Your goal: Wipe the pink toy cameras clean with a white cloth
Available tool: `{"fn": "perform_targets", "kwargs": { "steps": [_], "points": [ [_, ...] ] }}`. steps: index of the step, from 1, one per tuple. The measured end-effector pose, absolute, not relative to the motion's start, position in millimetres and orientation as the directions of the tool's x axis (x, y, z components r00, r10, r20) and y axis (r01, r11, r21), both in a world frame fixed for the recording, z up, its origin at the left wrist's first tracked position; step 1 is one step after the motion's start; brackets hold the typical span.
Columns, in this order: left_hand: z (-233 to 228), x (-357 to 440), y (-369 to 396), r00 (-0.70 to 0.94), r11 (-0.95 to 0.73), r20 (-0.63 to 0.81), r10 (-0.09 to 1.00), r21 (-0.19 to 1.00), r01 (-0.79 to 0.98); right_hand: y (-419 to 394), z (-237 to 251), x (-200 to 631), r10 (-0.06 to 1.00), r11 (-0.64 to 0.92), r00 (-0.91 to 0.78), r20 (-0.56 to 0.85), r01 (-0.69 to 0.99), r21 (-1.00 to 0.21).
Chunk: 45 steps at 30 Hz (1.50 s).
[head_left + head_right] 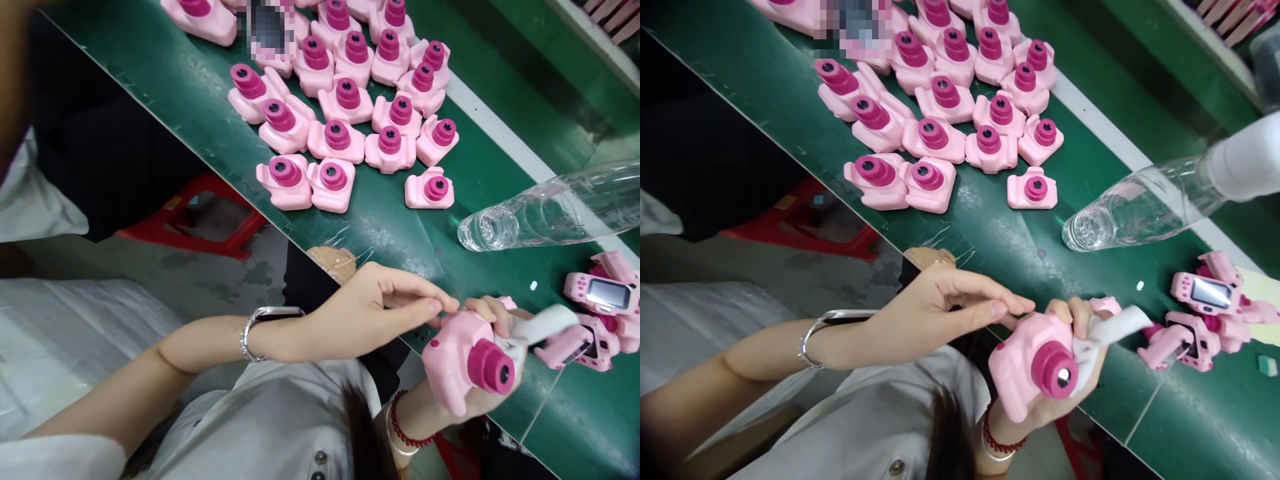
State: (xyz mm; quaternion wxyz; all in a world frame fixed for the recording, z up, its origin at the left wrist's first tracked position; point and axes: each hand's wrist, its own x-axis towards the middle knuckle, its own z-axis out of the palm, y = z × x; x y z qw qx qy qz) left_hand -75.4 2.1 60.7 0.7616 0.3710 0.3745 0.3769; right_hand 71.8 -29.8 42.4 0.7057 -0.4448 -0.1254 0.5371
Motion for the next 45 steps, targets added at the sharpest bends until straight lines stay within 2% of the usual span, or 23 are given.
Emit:
{"fn": "perform_targets", "kwargs": {
  "steps": [3,6,10,14,17,21,24,26,27,29,31,35,38,41,43,45],
  "points": [
    [65,-81,8,0.346,0.365,-0.286,0.894,0.911,-0.190,-23,37,76,0.858,0.057,0.376,-0.349,-0.746,-0.663],
    [69,-84,13,0.304,0.238,-0.214,0.928,0.970,-0.042,-20,33,76,0.845,0.022,0.321,-0.428,-0.821,-0.571],
    [72,-82,19,0.348,0.127,-0.133,0.928,0.991,0.040,-20,32,73,0.834,0.051,0.343,-0.431,-0.827,-0.560],
    [74,-83,25,0.482,0.205,-0.205,0.852,0.977,0.052,-19,38,70,0.837,0.103,0.405,-0.367,-0.777,-0.621],
    [71,-84,29,0.574,0.279,-0.275,0.771,0.957,0.083,-19,47,66,0.837,0.124,0.466,-0.286,-0.670,-0.732],
    [57,-80,34,0.726,0.441,-0.383,0.572,0.889,0.122,-19,57,61,0.817,0.141,0.554,-0.160,-0.461,-0.876],
    [48,-79,38,0.821,0.561,-0.372,0.432,0.824,0.079,-18,60,65,0.822,0.143,0.555,-0.129,-0.419,-0.897],
    [49,-85,40,0.817,0.579,-0.376,0.436,0.813,0.066,-17,59,69,0.846,0.126,0.509,-0.159,-0.481,-0.867],
    [51,-89,41,0.783,0.558,-0.391,0.485,0.827,0.067,-16,58,72,0.855,0.126,0.489,-0.173,-0.520,-0.845],
    [57,-99,41,0.674,0.475,-0.409,0.615,0.875,0.097,-14,55,75,0.868,0.117,0.450,-0.209,-0.595,-0.795],
    [62,-107,38,0.576,0.355,-0.364,0.732,0.925,0.133,-13,51,75,0.879,0.105,0.412,-0.241,-0.660,-0.744],
    [66,-105,26,0.418,0.030,-0.107,0.902,0.982,0.188,-13,43,72,0.890,0.036,0.334,-0.310,-0.728,-0.684],
    [66,-95,19,0.425,-0.193,0.079,0.902,0.953,0.233,-13,39,69,0.882,0.010,0.341,-0.324,-0.703,-0.711],
    [65,-89,18,0.458,-0.355,0.191,0.868,0.883,0.305,-15,41,64,0.856,0.030,0.413,-0.312,-0.641,-0.767],
    [64,-90,18,0.479,-0.442,0.234,0.846,0.810,0.385,-18,44,58,0.817,0.067,0.516,-0.259,-0.530,-0.845],
    [61,-91,17,0.536,-0.521,0.240,0.809,0.715,0.467,-22,46,53,0.763,0.116,0.630,-0.147,-0.357,-0.927]
  ]
}}
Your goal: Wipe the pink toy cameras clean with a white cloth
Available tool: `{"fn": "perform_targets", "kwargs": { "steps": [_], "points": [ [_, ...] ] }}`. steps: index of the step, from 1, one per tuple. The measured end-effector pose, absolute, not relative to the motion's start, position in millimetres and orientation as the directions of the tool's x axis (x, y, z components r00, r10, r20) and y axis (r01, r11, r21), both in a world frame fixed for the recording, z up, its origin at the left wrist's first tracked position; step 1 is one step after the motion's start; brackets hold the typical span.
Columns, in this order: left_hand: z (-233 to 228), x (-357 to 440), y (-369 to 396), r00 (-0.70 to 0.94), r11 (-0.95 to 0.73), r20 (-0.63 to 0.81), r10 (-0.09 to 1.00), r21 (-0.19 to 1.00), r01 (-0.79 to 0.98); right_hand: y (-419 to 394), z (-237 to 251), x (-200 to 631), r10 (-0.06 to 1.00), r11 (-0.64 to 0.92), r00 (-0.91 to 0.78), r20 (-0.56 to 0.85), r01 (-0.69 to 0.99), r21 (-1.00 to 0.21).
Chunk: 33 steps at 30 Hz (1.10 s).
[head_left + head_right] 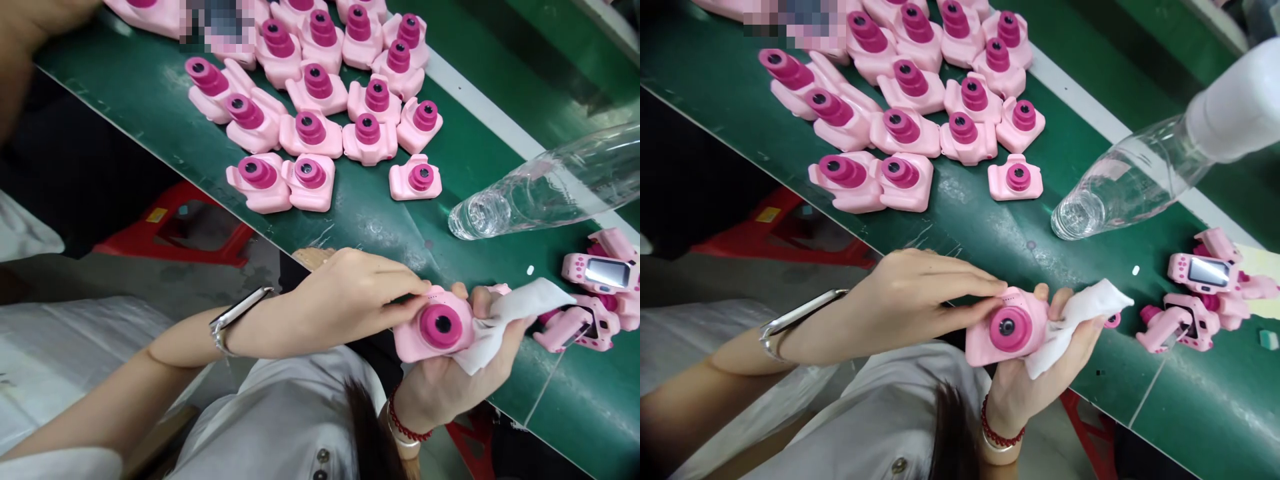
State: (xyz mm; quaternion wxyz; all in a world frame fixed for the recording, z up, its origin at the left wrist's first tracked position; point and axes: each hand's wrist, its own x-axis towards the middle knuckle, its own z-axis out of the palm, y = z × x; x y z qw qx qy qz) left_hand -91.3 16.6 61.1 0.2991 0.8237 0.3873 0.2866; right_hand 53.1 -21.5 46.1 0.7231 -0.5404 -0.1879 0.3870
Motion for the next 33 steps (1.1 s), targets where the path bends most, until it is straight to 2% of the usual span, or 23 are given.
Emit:
{"fn": "perform_targets", "kwargs": {
  "steps": [2,3,5,7,10,12,14,17,20,24,28,30,33],
  "points": [
    [53,-89,14,0.581,-0.544,0.202,0.789,0.670,0.505,-26,45,50,0.722,0.156,0.691,-0.036,-0.213,-0.964],
    [47,-85,12,0.582,-0.513,0.173,0.795,0.703,0.492,-28,44,49,0.709,0.176,0.705,-0.005,-0.184,-0.967],
    [31,-74,7,0.532,-0.344,0.100,0.841,0.857,0.383,-31,41,49,0.686,0.216,0.727,0.017,-0.181,-0.959],
    [16,-61,3,0.466,-0.077,-0.013,0.885,0.982,0.173,-31,38,50,0.669,0.284,0.740,0.064,-0.175,-0.943],
    [4,-49,3,0.420,0.204,-0.158,0.894,0.977,-0.067,-24,39,49,0.672,0.426,0.712,0.204,-0.147,-0.893],
    [3,-49,7,0.449,0.262,-0.182,0.875,0.958,-0.121,-16,41,44,0.657,0.498,0.698,0.286,-0.116,-0.860],
    [6,-54,13,0.496,0.277,-0.193,0.846,0.956,-0.101,-9,40,37,0.592,0.517,0.728,0.346,-0.014,-0.856],
    [10,-63,19,0.481,0.228,-0.187,0.856,0.973,-0.028,-3,32,26,0.451,0.483,0.771,0.449,0.212,-0.849],
    [13,-67,16,0.396,0.100,-0.136,0.908,0.989,0.111,-4,22,22,0.456,0.500,0.737,0.500,0.252,-0.828],
    [15,-66,4,0.314,-0.106,0.024,0.949,0.963,0.248,-5,21,29,0.623,0.517,0.665,0.413,0.047,-0.855],
    [16,-68,0,0.259,-0.285,0.198,0.946,0.886,0.365,-3,26,44,0.802,0.411,0.556,0.221,-0.244,-0.878],
    [17,-72,3,0.335,-0.371,0.248,0.909,0.848,0.378,-4,27,51,0.869,0.344,0.464,0.174,-0.311,-0.886],
    [20,-78,8,0.486,-0.521,0.316,0.815,0.767,0.375,-7,29,57,0.911,0.305,0.384,0.150,-0.384,-0.872]
  ]
}}
